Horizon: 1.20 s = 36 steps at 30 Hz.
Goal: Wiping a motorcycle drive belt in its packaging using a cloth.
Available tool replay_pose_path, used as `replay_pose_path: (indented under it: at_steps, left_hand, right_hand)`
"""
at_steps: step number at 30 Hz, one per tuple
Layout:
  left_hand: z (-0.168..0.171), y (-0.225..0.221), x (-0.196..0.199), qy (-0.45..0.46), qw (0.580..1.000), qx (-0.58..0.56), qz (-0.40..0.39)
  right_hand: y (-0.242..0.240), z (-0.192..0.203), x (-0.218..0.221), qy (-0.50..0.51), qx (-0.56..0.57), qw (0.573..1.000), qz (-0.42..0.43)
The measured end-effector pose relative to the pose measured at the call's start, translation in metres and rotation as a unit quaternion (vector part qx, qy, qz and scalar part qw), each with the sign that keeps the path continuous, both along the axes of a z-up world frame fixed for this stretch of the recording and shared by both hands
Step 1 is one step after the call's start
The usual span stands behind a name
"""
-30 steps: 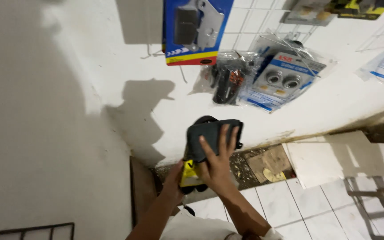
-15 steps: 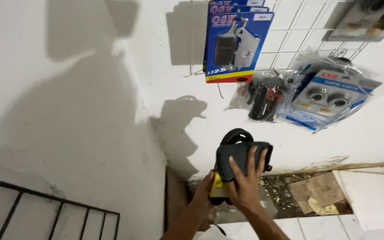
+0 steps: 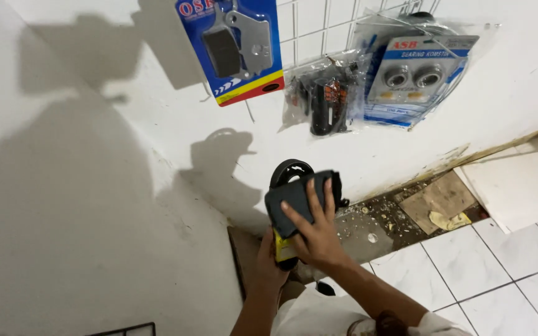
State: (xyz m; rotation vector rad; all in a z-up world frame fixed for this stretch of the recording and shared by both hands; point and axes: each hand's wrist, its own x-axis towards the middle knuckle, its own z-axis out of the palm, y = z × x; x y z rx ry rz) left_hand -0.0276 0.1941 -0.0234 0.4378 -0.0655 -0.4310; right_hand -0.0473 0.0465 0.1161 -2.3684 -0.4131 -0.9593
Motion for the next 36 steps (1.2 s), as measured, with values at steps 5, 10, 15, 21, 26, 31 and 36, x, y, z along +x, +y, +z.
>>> replay_pose_path:
  at_steps: [5, 10, 15, 21, 26, 31, 36]
  left_hand:
    - [0.019, -0.001, -0.001, 0.032, 0.998, 0.033, -0.052]
    - [0.009, 0.000, -0.002, -0.041, 0.997, -0.012, -0.065]
    - [0.018, -0.002, 0.001, -0.076, 0.995, 0.066, -0.013]
    - [0.003, -0.009, 0.006, 0.044, 0.996, 0.023, -0.074]
    - [0.015, -0.012, 0.010, 0.094, 0.994, 0.029, -0.052]
    - [-0.014, -0.016, 0.011, 0.065, 0.996, -0.010, -0.052]
    - [-0.037, -0.018, 0.017, 0.122, 0.990, 0.004, -0.068]
  right_hand:
    - [-0.005, 0.028, 0.004, -0.026, 0.015, 0.999, -0.016]
    - [0.001, -0.027, -0.005, -0.017, 0.007, 1.000, 0.005]
    - [0.000, 0.009, 0.003, -0.013, -0.026, 0.999, 0.022]
    - [-0.005, 0.021, 0.007, -0.010, -0.025, 1.000, 0.002]
    - [-0.004, 0.008, 0.002, 0.025, -0.045, 0.998, 0.028]
    - [-0.008, 0.019, 0.002, 0.030, -0.047, 0.998, 0.029]
    - [-0.004, 0.014, -0.002, 0.012, -0.042, 0.999, 0.016]
